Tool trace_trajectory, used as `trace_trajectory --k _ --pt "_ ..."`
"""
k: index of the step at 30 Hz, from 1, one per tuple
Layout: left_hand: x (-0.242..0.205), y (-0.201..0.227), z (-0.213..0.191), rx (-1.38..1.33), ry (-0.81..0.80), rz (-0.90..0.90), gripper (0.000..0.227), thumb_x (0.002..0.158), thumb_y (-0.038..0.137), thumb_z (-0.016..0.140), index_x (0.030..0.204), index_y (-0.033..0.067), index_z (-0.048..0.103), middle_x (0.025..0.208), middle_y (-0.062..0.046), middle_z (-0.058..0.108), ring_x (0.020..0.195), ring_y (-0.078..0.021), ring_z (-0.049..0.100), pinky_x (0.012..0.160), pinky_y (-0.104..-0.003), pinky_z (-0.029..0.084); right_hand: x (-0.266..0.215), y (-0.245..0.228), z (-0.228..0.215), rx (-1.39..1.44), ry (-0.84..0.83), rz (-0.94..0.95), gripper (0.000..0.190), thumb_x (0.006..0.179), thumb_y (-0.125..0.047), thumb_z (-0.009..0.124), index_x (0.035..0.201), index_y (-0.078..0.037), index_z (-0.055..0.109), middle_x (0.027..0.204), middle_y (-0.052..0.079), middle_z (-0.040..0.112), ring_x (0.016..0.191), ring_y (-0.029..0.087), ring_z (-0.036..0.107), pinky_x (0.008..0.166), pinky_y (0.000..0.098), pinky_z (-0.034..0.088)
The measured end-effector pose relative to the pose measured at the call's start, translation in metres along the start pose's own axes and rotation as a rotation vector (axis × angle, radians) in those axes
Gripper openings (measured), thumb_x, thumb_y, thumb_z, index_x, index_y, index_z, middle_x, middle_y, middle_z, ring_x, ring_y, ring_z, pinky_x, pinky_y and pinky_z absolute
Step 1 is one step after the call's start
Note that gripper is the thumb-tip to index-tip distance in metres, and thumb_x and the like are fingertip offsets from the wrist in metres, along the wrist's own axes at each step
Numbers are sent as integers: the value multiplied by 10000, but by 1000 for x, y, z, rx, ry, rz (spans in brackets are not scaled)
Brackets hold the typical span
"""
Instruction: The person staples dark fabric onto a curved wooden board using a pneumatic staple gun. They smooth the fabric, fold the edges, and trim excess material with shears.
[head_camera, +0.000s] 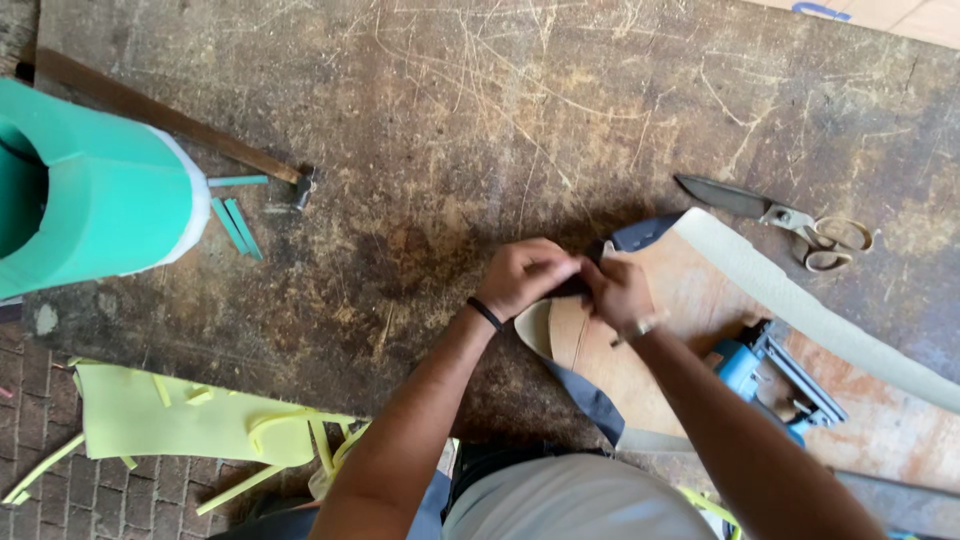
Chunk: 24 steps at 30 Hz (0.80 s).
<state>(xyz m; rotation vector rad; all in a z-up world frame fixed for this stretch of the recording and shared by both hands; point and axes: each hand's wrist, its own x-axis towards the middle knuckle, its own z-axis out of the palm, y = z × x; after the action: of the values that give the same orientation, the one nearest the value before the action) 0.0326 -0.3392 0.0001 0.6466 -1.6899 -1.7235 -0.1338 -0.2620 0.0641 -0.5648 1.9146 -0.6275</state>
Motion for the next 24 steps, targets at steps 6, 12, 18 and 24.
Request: trace_trajectory --k 6,12,18,24 --pt "26 -58 64 -1210 -301 -860 515 1088 514 499 1248 56 673 1132 -78 741 956 -191 723 845 -337 595 -31 51 -10 71 35 -281 509 986 -262 688 572 -47 485 446 35 507 369 97 468 337 293 336" --pt "-3 -77 76 -1282 -244 -776 562 1088 496 534 1284 -20 639 1125 -135 727 949 -218 719 859 -363 596 -34 51 -21 196 5 -345 432 968 -222 680 598 -65 521 453 12 511 373 76 466 345 273 330" --pt "-37 -68 74 -901 -99 -643 478 1030 360 608 1393 49 583 1251 -42 684 1109 -130 649 968 -288 544 -11 67 -11 186 -104 -239 441 987 -242 705 646 -23 533 494 7 496 412 84 444 370 284 330" --pt "-44 -55 90 -258 -76 -543 583 866 313 798 1316 -3 604 1106 -89 714 973 -159 662 862 -343 569 -66 69 -86 -204 -72 -111 203 962 -253 670 996 -58 715 803 58 714 708 112 594 627 291 527"
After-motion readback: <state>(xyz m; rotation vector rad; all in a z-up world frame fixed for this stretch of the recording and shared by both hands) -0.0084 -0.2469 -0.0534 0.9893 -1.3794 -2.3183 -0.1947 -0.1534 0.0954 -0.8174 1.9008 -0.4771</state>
